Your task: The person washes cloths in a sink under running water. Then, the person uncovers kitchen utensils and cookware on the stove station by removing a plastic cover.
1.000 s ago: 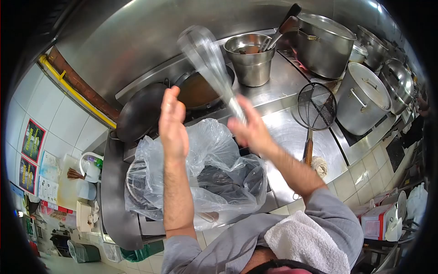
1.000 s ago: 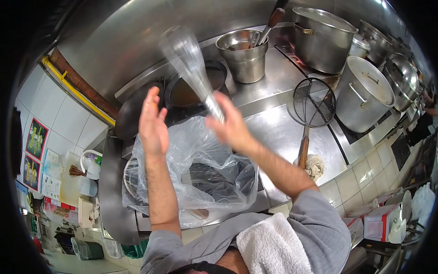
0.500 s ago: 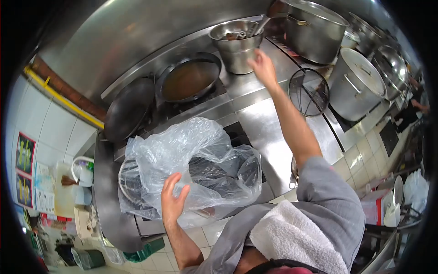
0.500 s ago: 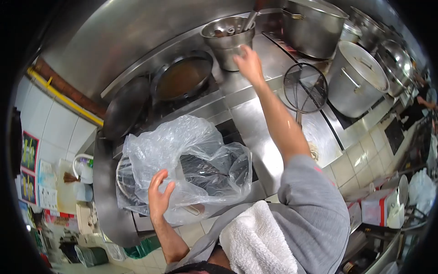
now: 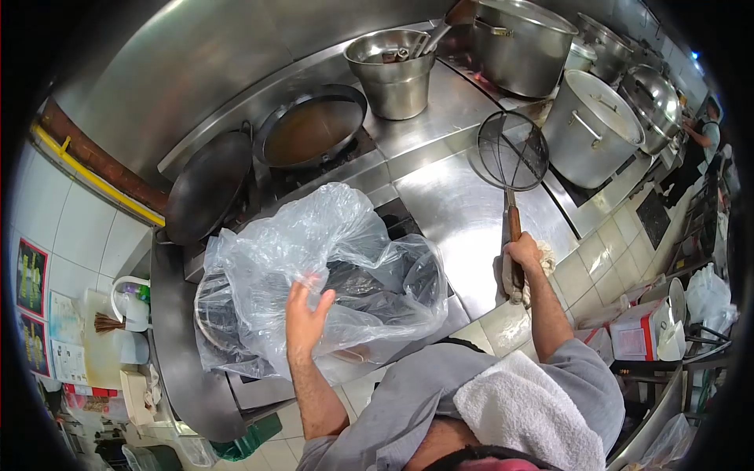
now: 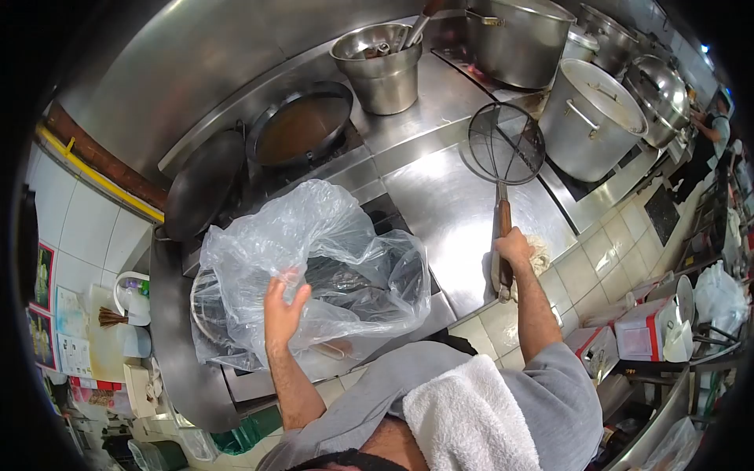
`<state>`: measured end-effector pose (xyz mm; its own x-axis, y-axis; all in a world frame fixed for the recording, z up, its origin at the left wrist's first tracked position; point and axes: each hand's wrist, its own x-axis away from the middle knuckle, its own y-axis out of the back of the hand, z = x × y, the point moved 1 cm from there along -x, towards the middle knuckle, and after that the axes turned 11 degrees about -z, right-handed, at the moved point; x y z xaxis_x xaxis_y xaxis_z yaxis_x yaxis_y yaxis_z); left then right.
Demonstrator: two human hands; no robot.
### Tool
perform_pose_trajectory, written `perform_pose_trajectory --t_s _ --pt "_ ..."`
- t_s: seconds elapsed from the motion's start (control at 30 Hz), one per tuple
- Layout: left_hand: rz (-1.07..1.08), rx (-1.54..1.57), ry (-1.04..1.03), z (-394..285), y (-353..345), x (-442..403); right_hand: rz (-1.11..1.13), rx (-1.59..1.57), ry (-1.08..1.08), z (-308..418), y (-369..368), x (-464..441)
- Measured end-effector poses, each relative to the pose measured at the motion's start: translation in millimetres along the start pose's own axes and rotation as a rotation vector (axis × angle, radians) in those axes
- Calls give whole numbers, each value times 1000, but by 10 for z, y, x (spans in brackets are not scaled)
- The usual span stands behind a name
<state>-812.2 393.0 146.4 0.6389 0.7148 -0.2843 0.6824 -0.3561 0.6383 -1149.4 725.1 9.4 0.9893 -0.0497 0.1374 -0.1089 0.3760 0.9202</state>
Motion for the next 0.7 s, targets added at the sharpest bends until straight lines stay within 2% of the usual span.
perform_pose_trajectory --t_s 0.1,0.17,0.23,0.27,0.37,0.43,0.47,0.5,0.53,0.57,0.63,0.7 --pt "26 41 -72 69 -46 -19 -69 -58 22 9 261 33" --pt "-15 -88 -88 199 11 -19 216 -247 31 -12 559 237" --pt "-103 -149 -111 369 141 -9 298 -284 199 -7 862 650" --pt "-181 -210 -146 439 215 1 345 -349 215 4 1017 893" --pt "-189 -187 -107 550 404 -5 491 -481 263 210 1329 1506" --pt "-176 -264 -113 562 421 -2 468 -523 395 538 1471 1681" --pt "-168 -277 -79 566 418 17 493 -467 368 795 1607 1729" --pt "-196 -379 -112 548 400 -8 471 -549 402 1058 1697 1768" --pt "-222 -481 -149 538 394 -6 325 -551 688 1182 1602 1555" --pt "-226 -487 -136 555 393 7 258 -669 803 1431 1605 1479" --pt "-240 -484 -137 585 401 40 235 -804 863 2003 1735 1297" --pt "-260 -526 -140 561 422 125 43 -874 1003 2562 1724 913"
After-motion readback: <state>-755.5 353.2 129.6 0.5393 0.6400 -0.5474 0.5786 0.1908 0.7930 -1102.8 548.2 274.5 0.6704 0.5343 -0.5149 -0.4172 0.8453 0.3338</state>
